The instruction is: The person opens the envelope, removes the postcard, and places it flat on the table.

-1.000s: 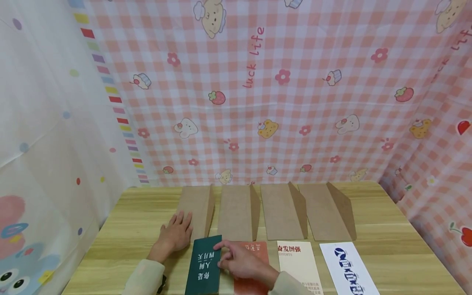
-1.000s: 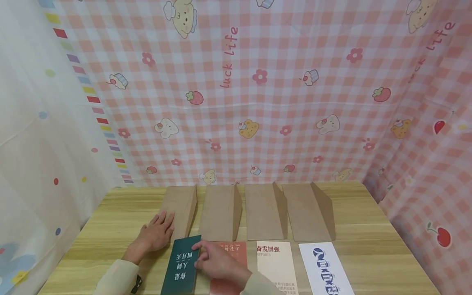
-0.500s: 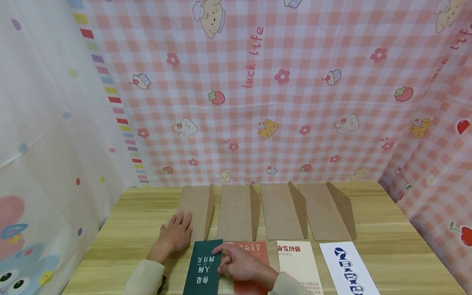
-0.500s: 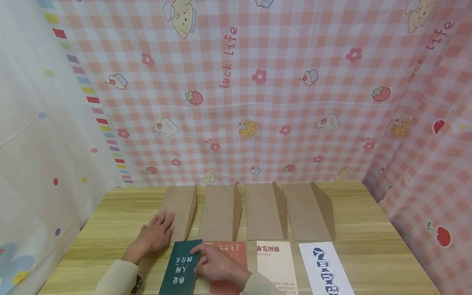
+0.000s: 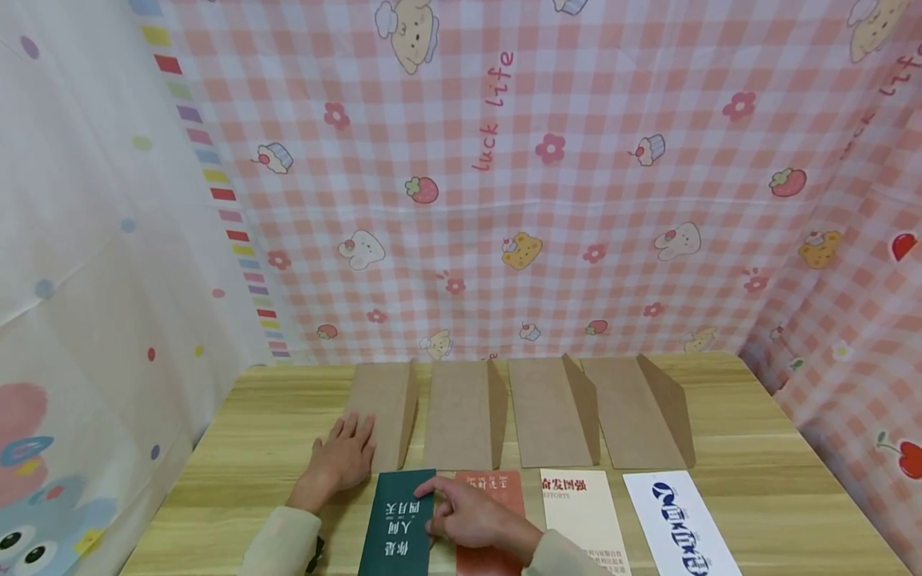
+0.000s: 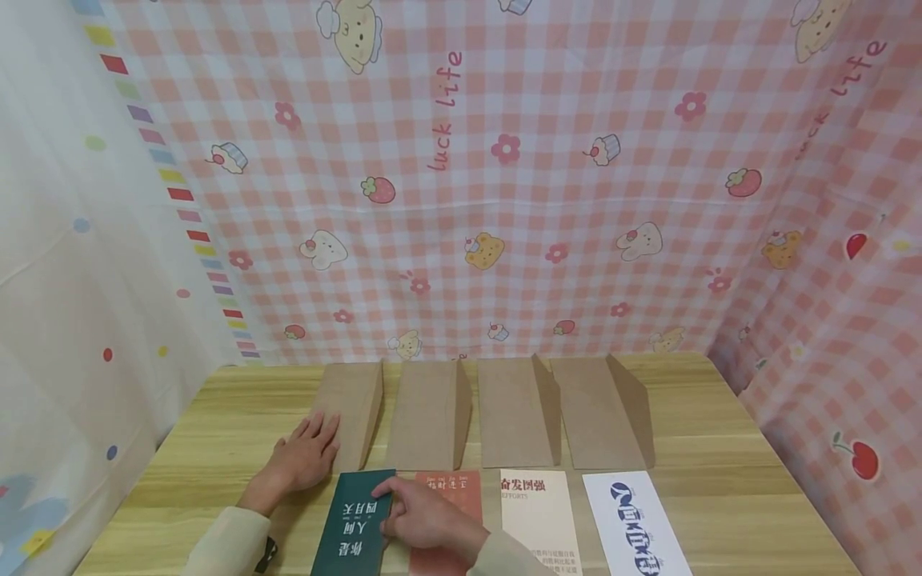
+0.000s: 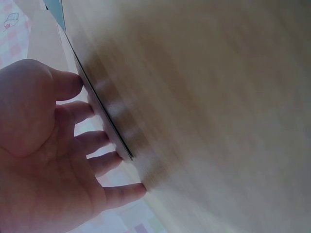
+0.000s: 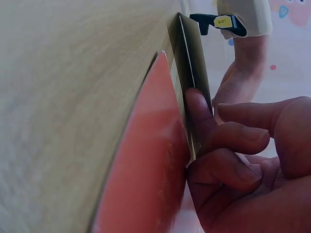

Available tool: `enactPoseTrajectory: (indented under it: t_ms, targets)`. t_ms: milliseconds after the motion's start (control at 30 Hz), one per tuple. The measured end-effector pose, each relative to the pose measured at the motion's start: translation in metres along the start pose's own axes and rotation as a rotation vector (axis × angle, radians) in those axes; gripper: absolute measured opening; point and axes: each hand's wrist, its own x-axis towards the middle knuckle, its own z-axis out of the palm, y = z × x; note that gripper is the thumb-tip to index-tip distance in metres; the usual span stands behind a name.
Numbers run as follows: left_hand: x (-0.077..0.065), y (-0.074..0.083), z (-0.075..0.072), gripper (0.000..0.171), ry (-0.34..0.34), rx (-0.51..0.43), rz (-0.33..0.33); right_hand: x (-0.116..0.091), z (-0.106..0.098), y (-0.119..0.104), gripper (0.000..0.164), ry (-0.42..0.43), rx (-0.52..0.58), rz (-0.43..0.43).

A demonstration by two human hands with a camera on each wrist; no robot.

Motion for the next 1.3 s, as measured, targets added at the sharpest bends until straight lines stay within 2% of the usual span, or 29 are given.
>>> enactPoseTrajectory:
  t_ms: [300, 867, 1300]
  targets:
    - [-0.0007, 0.0012, -0.0017, 0.054, -0.012, -0.002, -0.002, -0.0004, -0.0009, -0.0016, 0.030, -0.004, -0.012, 0.007]
    - [-0.0010, 0.0008, -0.0016, 0.055, -0.016, -0.020, -0.011, -0.0026, -0.0038, -0.0037, 0.032, 0.016, -0.053, 0.016]
    - [0.0008, -0.0006, 0.0004, 0.054, 0.009, -0.035, 0.000, -0.0058, -0.0090, 0.0004, 0.035, 0.022, -0.057, -0.067]
